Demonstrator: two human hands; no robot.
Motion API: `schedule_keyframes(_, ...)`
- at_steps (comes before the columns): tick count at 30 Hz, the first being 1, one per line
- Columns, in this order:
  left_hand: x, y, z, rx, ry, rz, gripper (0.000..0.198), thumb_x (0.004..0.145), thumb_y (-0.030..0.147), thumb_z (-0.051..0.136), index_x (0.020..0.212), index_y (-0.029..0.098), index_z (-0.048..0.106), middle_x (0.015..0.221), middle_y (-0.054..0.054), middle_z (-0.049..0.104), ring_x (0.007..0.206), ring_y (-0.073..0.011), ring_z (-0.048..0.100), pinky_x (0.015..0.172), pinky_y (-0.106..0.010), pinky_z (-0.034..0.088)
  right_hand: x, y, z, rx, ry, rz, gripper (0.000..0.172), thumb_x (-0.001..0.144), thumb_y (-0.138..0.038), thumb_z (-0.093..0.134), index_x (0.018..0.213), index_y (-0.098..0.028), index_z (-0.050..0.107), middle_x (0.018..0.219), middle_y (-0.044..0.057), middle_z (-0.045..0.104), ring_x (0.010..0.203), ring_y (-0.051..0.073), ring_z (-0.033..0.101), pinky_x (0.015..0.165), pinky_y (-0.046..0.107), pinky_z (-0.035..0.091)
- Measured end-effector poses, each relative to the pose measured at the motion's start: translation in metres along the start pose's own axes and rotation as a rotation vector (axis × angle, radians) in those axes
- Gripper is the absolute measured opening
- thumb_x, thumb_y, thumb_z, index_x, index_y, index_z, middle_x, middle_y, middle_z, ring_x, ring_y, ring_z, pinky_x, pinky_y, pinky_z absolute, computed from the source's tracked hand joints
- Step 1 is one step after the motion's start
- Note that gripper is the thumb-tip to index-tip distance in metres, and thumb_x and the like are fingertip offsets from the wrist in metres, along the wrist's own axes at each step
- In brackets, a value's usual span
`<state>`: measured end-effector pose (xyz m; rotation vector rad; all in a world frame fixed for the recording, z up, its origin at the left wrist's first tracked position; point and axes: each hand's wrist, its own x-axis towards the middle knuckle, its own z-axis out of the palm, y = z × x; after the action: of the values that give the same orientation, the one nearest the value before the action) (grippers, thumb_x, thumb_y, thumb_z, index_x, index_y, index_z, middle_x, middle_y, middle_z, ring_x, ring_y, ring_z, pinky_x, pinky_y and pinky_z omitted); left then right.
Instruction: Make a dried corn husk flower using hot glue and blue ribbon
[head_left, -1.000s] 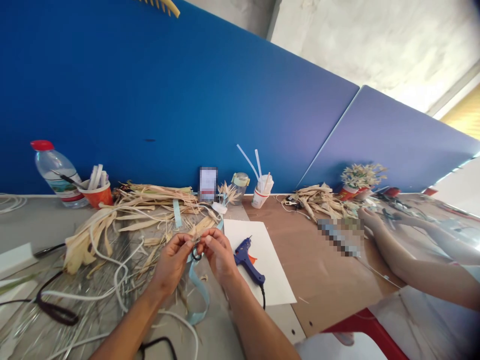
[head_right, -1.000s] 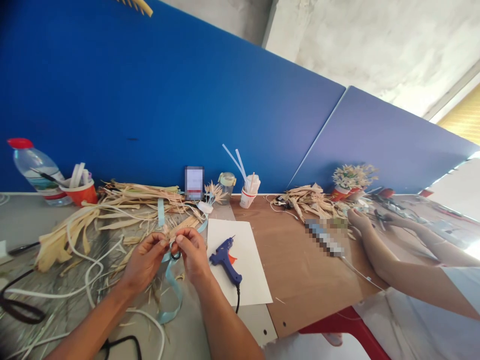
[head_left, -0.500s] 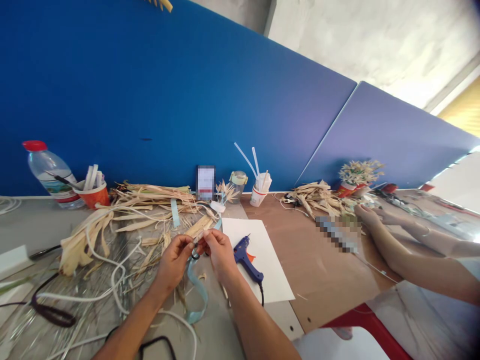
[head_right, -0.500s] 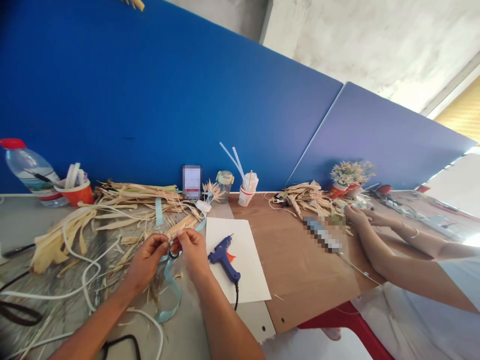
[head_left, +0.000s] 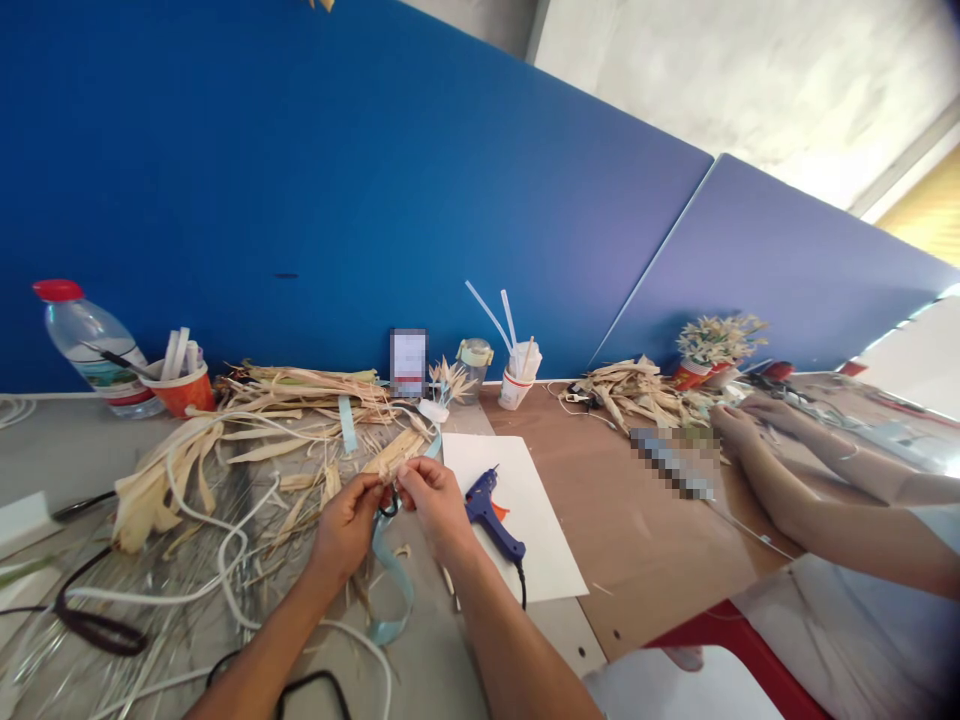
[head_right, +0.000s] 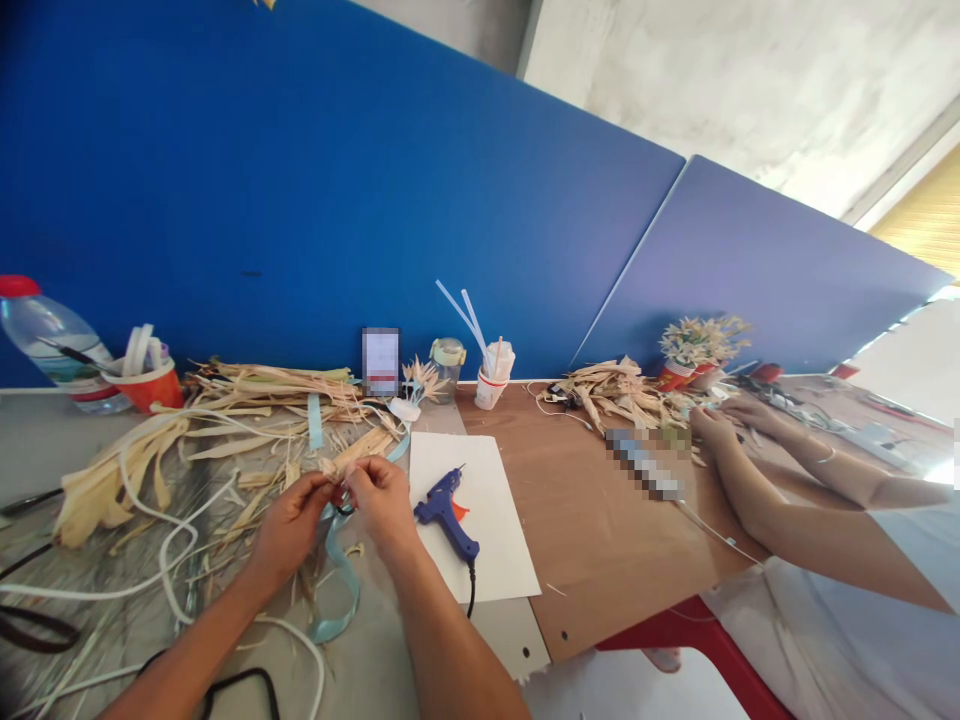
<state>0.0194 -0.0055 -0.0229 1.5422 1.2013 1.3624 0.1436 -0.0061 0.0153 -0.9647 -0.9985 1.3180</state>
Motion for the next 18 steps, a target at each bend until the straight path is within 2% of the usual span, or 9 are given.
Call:
schedule_keyframes(6,-0.0037,-0.0027,-0.0010,0.083,0.028,0.060,0.016,0.084,0.032,0.050,0.079,0.020,0.059,0.070,0.001,0.059,0.068,-0.0167,0.056,0.065,-0.028,0.044,0.0012,0.0017,-0.0022,-0.028,0.012,0.003,0.018,0.069,-0.033,0.062,0.061,-0.017,0.058,0.045,-0.007,0.046,0.043,0.007,0.036,0.048,0.023,0.027)
schedule_keyframes(12,-0.0042,-0.0043,-0.0010,0.121,0.026,0.092,0.016,0.086,0.031,0.048,0.080,0.020,0.058,0.070,0.001,0.058,0.068,-0.0165,0.056,0.066,-0.028,0.044,0.0033,0.0029,-0.0026,-0.087,0.039,0.008,0.024,0.070,-0.035,0.058,0.055,-0.017,0.055,0.044,-0.006,0.044,0.042,0.007,0.033,0.045,0.022,0.024)
schedule_keyframes(18,-0.0046,-0.0023,0.0002,0.077,0.058,0.066,0.014,0.084,0.032,0.050,0.079,0.021,0.056,0.070,0.001,0.058,0.067,-0.0162,0.056,0.065,-0.028,0.045,0.0035,0.0029,0.0009,0.103,0.057,0.114,0.021,0.064,-0.031,0.061,0.051,-0.017,0.052,0.043,-0.006,0.047,0.039,0.005,0.031,0.043,0.021,0.022)
